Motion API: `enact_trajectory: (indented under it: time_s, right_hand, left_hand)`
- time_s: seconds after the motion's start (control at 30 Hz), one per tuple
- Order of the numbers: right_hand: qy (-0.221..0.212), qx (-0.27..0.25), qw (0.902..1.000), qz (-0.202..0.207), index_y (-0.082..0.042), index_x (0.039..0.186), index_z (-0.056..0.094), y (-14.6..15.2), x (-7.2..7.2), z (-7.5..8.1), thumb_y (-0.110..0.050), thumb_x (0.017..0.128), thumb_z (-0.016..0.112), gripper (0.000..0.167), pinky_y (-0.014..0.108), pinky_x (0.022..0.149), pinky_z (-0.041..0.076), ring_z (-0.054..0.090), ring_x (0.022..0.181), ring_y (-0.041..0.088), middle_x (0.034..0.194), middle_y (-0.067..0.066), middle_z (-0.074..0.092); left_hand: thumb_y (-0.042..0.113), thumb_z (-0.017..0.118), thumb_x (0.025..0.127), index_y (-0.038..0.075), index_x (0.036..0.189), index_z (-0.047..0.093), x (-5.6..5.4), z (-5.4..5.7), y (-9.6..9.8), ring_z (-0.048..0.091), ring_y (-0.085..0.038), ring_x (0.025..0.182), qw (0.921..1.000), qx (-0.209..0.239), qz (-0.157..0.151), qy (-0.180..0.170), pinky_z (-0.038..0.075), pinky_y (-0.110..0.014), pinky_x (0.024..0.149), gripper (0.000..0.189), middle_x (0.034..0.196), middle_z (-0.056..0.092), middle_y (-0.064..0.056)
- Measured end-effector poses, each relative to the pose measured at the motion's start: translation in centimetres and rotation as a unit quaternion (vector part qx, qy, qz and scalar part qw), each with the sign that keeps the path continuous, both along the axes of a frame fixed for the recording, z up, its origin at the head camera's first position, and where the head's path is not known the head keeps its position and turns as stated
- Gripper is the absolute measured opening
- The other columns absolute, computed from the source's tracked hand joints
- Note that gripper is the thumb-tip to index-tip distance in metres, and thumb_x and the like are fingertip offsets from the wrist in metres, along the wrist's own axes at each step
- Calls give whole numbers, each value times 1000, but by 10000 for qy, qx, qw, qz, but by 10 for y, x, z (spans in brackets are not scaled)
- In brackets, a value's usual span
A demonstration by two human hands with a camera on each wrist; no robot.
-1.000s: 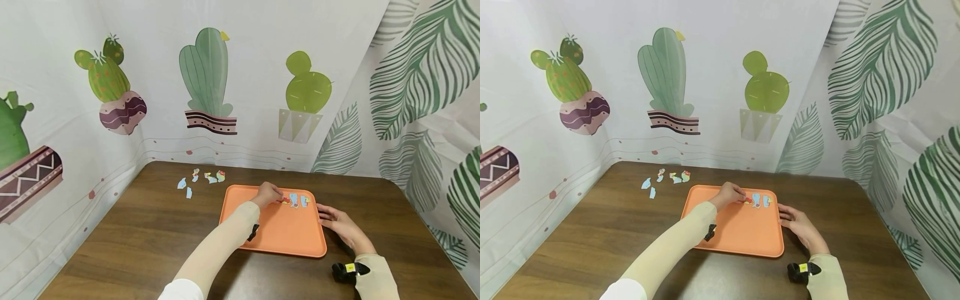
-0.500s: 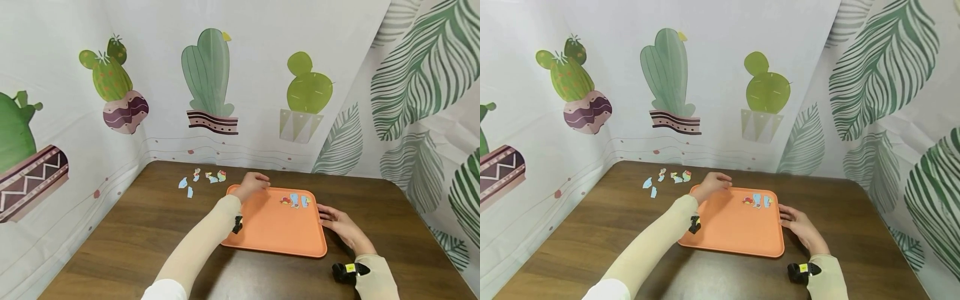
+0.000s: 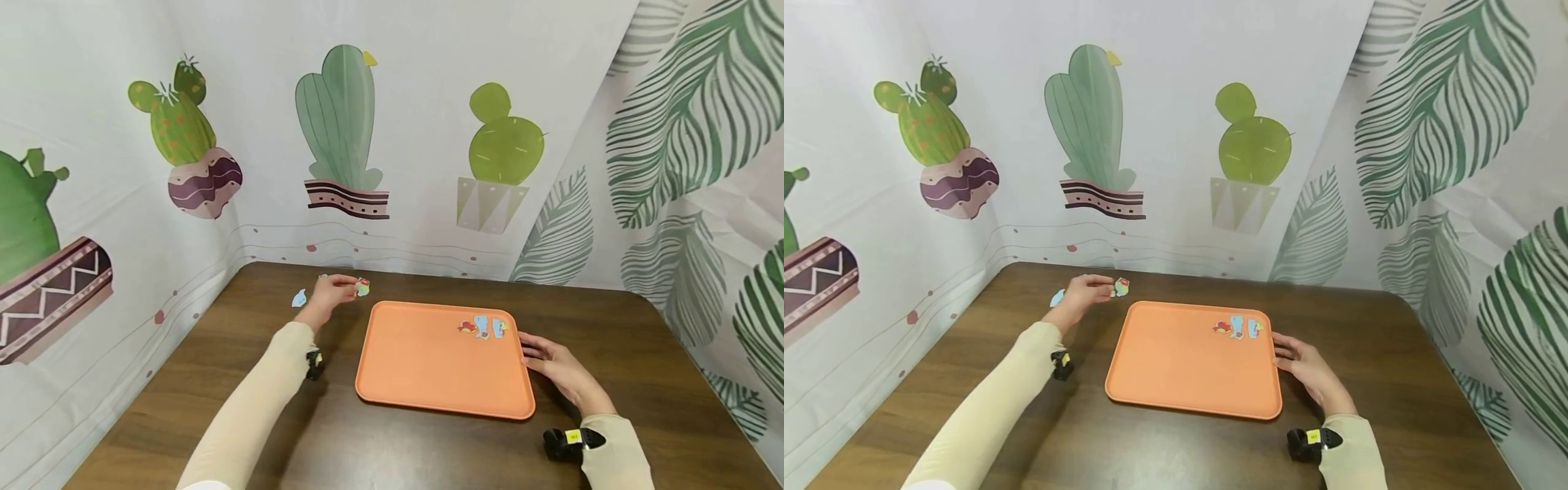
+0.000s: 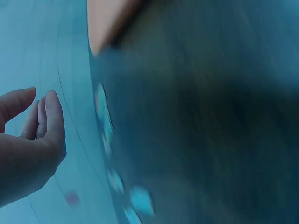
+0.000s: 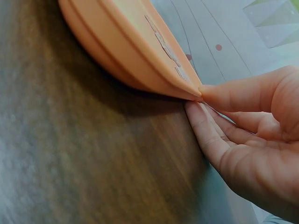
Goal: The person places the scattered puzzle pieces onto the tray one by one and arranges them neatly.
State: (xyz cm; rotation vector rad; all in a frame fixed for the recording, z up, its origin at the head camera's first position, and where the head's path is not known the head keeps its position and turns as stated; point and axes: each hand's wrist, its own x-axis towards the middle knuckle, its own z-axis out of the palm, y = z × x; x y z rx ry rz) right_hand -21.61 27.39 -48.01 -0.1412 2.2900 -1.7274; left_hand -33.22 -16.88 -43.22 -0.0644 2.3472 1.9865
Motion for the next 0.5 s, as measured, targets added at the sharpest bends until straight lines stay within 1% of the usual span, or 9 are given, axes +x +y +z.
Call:
enact_trajectory:
  time_s: [0.07, 0.17, 0.23, 0.3, 0.37, 0.43, 0.5]
  right_hand:
    - [4, 9, 10000, 14, 7, 148, 25, 0, 0, 0, -9, 96, 59, 64, 27, 93, 51, 43, 128, 42, 143, 33, 36]
    - [32, 18, 10000, 28, 7, 148, 26, 0, 1, 0, -10, 96, 59, 64, 25, 92, 51, 40, 130, 43, 142, 33, 37]
    - [62, 11, 10000, 44, 7, 148, 26, 0, 1, 0, -11, 96, 59, 64, 24, 92, 50, 38, 131, 43, 142, 33, 37]
    - [98, -11, 9999, 47, 7, 148, 26, 0, 0, 1, -12, 96, 59, 64, 23, 92, 50, 37, 131, 44, 142, 33, 37]
    - [111, -34, 9999, 62, 7, 148, 26, 0, 0, 1, -11, 96, 59, 64, 22, 91, 50, 36, 131, 44, 142, 33, 37]
    - [114, -42, 9999, 67, 7, 148, 26, 0, 0, 0, -10, 96, 59, 64, 21, 90, 50, 36, 131, 44, 142, 33, 37]
    - [112, -27, 9999, 63, 8, 148, 26, 0, -1, -1, -11, 96, 59, 64, 21, 90, 50, 37, 131, 43, 142, 33, 37]
  left_hand:
    - [-3, 57, 93, -16, 125, 53, 2, -2, -20, 61, -37, 107, 9998, -134, 131, 69, 52, -43, 93, 35, 122, 56, -30]
    - [-4, 59, 92, -18, 124, 52, 6, -6, -46, 64, -32, 101, 9988, -300, 353, 175, 55, -38, 89, 36, 121, 56, -31]
    - [-4, 59, 91, -18, 124, 52, 8, -9, -61, 66, -29, 97, 9977, -457, 453, 221, 56, -36, 86, 36, 117, 59, -31]
    - [-5, 59, 90, -19, 123, 52, 11, -12, -73, 66, -24, 91, 9965, -605, 529, 222, 57, -34, 83, 37, 108, 62, -28]
    - [-5, 59, 90, -19, 123, 52, 13, -17, -82, 65, -18, 85, 9958, -726, 539, 166, 57, -30, 81, 37, 100, 64, -22]
    - [-6, 59, 89, -20, 123, 51, 15, -22, -90, 63, -11, 79, 9954, -814, 506, 91, 57, -25, 76, 38, 98, 64, -20]
    - [-8, 58, 88, -22, 123, 49, 16, -27, -95, 62, -9, 76, 9956, -836, 411, -19, 56, -22, 72, 39, 100, 63, -24]
